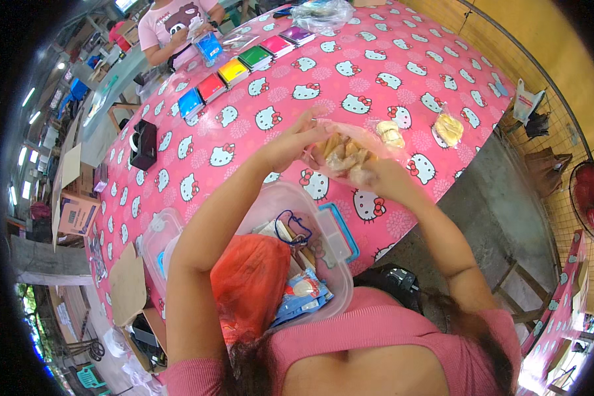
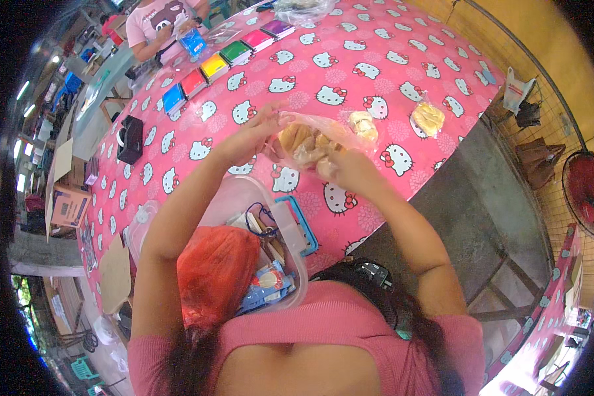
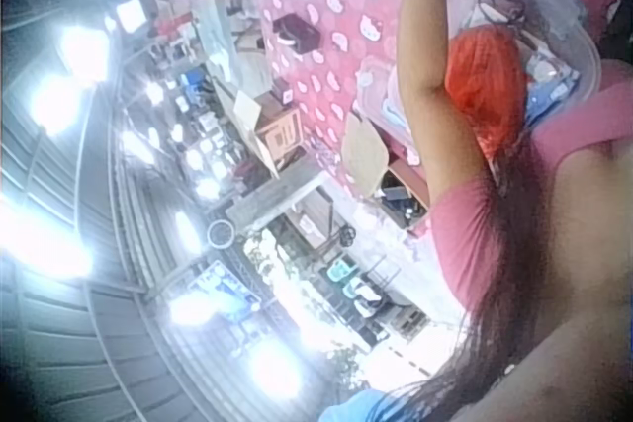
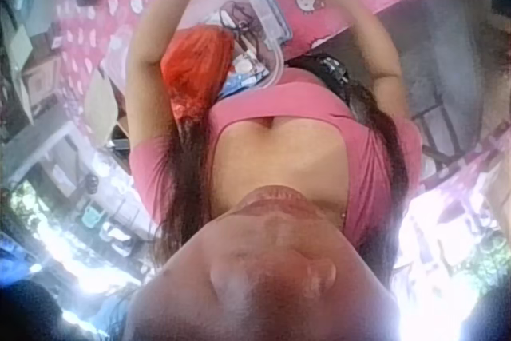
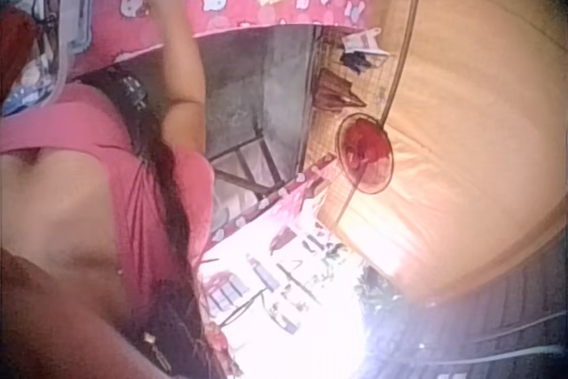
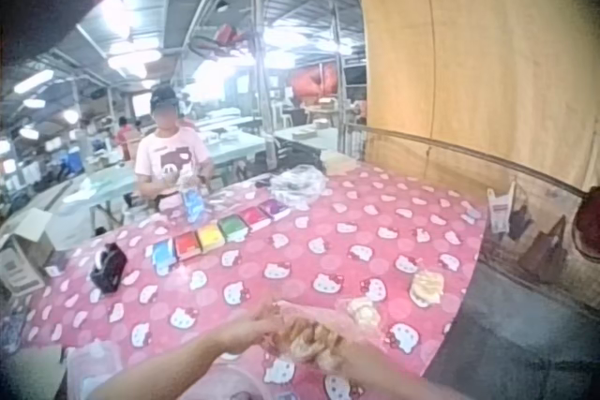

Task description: The person takes various small snack and coffee packets from a plastic container, cuts some open with shears, and sorts them across a table to other people.

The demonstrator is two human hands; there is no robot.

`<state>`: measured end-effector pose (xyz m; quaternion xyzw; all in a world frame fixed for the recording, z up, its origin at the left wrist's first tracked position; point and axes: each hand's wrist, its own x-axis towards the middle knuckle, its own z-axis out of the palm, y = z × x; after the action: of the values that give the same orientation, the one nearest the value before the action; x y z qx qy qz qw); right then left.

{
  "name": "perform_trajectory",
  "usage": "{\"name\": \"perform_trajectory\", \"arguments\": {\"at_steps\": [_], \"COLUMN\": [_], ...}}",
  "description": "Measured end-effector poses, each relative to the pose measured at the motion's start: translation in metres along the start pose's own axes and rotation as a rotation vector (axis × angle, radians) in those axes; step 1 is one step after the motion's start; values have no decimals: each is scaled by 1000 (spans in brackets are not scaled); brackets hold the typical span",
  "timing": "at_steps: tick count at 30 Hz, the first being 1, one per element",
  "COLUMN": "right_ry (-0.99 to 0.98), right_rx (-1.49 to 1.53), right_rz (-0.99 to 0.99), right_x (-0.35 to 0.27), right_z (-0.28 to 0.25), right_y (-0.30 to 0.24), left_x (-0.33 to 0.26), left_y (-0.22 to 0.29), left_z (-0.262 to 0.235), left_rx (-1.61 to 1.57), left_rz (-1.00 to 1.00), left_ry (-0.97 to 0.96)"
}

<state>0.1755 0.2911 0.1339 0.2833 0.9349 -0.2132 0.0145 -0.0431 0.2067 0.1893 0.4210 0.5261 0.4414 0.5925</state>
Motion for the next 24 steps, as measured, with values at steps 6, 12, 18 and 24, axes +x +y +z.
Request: {"name": "perform_trajectory", "arguments": {"at_steps": [6, 12, 18, 24], "right_ry": [324, 710, 650, 346], "right_rx": [663, 1350, 651, 314], "right_rz": [-50, 54, -52, -289], "right_x": [5, 3, -1, 20], "right_z": [-28, -39, -32, 10], "right_y": [26, 37, 2, -34], "left_x": [0, -1, 0, -1], "left_y": [3, 5, 3, 6], "left_z": [0, 3, 1, 4], "left_rx": [17, -11, -77, 2], "left_rz": [-14, 56, 96, 88], "left_ry": [-66, -116, -108, -113]}}
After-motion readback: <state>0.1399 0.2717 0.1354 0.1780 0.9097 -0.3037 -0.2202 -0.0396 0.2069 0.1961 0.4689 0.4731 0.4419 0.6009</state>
